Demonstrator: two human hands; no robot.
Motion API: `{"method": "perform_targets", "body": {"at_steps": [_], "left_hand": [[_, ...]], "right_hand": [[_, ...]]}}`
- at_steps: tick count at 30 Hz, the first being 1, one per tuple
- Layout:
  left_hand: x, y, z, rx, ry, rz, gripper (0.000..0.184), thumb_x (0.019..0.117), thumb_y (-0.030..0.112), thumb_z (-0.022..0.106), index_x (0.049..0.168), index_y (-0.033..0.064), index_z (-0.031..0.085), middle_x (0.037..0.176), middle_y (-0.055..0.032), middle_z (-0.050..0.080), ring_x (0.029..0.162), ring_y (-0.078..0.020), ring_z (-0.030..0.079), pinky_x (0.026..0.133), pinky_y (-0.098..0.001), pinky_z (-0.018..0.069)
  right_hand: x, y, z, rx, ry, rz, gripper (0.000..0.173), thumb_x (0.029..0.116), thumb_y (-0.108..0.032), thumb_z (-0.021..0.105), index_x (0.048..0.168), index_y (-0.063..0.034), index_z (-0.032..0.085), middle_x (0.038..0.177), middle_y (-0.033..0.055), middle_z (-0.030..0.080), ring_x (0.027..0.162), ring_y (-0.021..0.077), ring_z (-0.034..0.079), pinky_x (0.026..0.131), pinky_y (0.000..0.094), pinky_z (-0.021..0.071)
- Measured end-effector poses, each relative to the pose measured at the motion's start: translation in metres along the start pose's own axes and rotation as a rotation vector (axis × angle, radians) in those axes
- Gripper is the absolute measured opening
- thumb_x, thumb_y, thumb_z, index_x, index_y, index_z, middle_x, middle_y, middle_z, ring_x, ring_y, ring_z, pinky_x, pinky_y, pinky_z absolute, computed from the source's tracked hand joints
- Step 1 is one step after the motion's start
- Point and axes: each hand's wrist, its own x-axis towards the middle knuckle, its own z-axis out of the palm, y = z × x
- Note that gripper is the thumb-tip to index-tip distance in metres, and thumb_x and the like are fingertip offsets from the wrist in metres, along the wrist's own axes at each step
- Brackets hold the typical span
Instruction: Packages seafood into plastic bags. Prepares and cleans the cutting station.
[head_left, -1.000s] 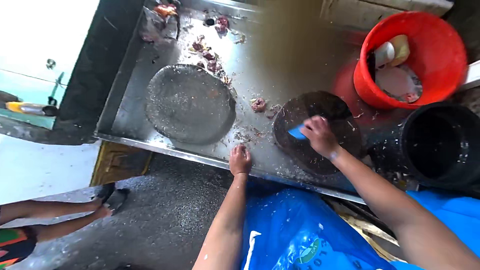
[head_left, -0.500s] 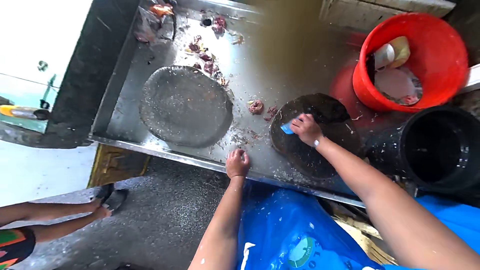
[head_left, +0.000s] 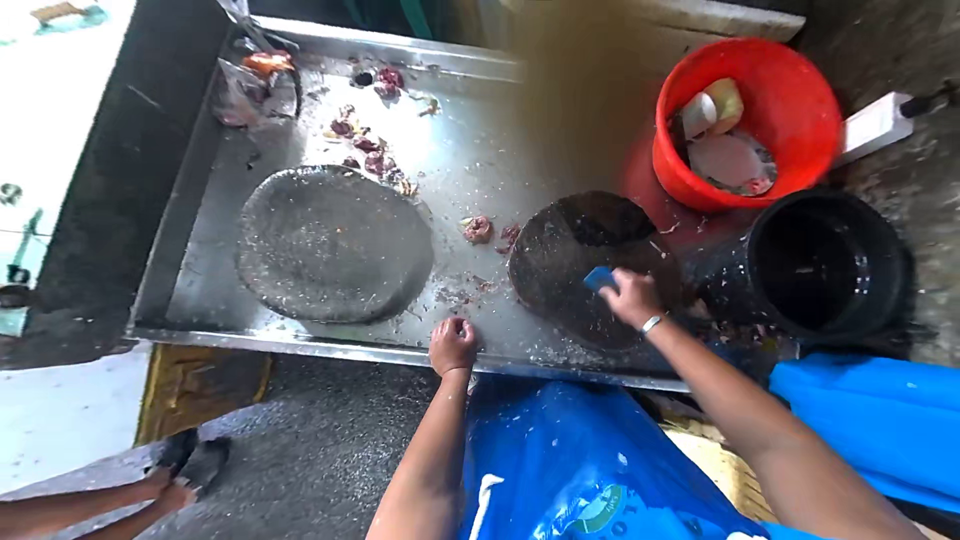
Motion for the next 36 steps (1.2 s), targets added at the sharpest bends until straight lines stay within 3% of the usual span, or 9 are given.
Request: {"method": "perform_targets", "body": {"at_steps": [6,11,14,19,24,26,29,32,36], "left_hand": [[-0.002,-0.001,-0.003,0.023,-0.018,0.019,0.033,0.0997,0.034,0.051,0.109,0.0127,0.074,0.114,-0.0109,0.074,0.110,-0.0297,0.070,0.094,-0.0542,0.0541],[0.001,-0.004,0.000,0.048,-0.007,0.036,0.033,0.0994,0.035,0.050,0.108,0.0148,0.074,0.112,-0.0066,0.075,0.108,-0.0243,0.070,0.093,-0.0498,0.0554],[0.004,-0.003,-0.001,0.052,-0.017,0.036,0.033,0.0992,0.035,0.050,0.110,0.0145,0.074,0.112,-0.0069,0.075,0.108,-0.0255,0.070,0.093,-0.0510,0.0553],[0.004,-0.006,0.000,0.069,-0.018,0.056,0.031,0.0990,0.034,0.052,0.108,0.0151,0.074,0.110,-0.0058,0.075,0.104,-0.0242,0.072,0.089,-0.0507,0.0564],[0.002,-0.004,0.000,0.041,-0.001,0.055,0.029,0.0981,0.033,0.054,0.106,0.0156,0.075,0.107,-0.0050,0.076,0.102,-0.0242,0.072,0.087,-0.0510,0.0573],[0.002,-0.004,0.001,0.038,0.015,0.052,0.028,0.0970,0.033,0.055,0.104,0.0159,0.075,0.105,-0.0053,0.076,0.100,-0.0244,0.072,0.085,-0.0522,0.0575],[0.003,-0.004,0.002,0.068,-0.012,0.051,0.028,0.0966,0.035,0.054,0.103,0.0176,0.075,0.106,-0.0037,0.076,0.100,-0.0234,0.072,0.084,-0.0520,0.0578],[0.000,-0.003,0.002,0.063,-0.031,0.052,0.029,0.0970,0.034,0.054,0.104,0.0161,0.075,0.106,-0.0056,0.075,0.100,-0.0253,0.072,0.084,-0.0532,0.0575],[-0.002,-0.005,0.000,0.057,-0.021,0.054,0.028,0.0976,0.034,0.055,0.105,0.0154,0.075,0.108,-0.0057,0.075,0.101,-0.0255,0.072,0.085,-0.0537,0.0576]], "right_hand": [[0.030,0.080,-0.073,0.162,0.253,0.500,0.045,0.1000,-0.020,0.064,0.136,0.0056,0.056,0.132,0.0321,0.062,0.127,0.0484,0.058,0.106,0.0665,0.0443],[0.006,-0.084,0.002,0.189,0.163,0.103,0.037,0.0960,-0.031,0.070,0.121,-0.0044,0.068,0.108,0.0201,0.073,0.103,0.0385,0.070,0.096,0.0646,0.0515],[0.058,-0.145,0.031,0.154,-0.036,-0.026,0.038,0.0969,-0.035,0.068,0.123,-0.0070,0.069,0.113,0.0172,0.073,0.111,0.0355,0.068,0.103,0.0630,0.0447],[0.125,-0.076,-0.014,0.256,0.100,0.225,0.048,0.0972,-0.037,0.066,0.132,-0.0049,0.064,0.121,0.0225,0.071,0.117,0.0421,0.065,0.103,0.0695,0.0438],[0.097,0.046,-0.060,0.324,0.423,0.472,0.050,0.0986,-0.017,0.065,0.140,0.0083,0.053,0.136,0.0302,0.061,0.131,0.0438,0.057,0.111,0.0609,0.0436],[0.083,0.035,-0.072,0.309,0.468,0.555,0.050,0.0984,-0.017,0.063,0.141,0.0074,0.053,0.139,0.0293,0.059,0.134,0.0429,0.055,0.113,0.0603,0.0409],[0.083,-0.079,-0.043,0.255,0.310,0.330,0.047,0.0974,-0.032,0.065,0.130,0.0016,0.063,0.122,0.0264,0.069,0.119,0.0429,0.064,0.106,0.0660,0.0455],[0.121,-0.157,-0.002,0.171,0.054,0.126,0.041,0.0985,-0.037,0.064,0.127,-0.0079,0.067,0.118,0.0173,0.072,0.120,0.0369,0.063,0.108,0.0640,0.0395],[0.135,-0.072,-0.021,0.229,0.178,0.266,0.049,0.0983,-0.038,0.063,0.134,-0.0046,0.064,0.124,0.0242,0.069,0.122,0.0433,0.062,0.108,0.0695,0.0402]]}}
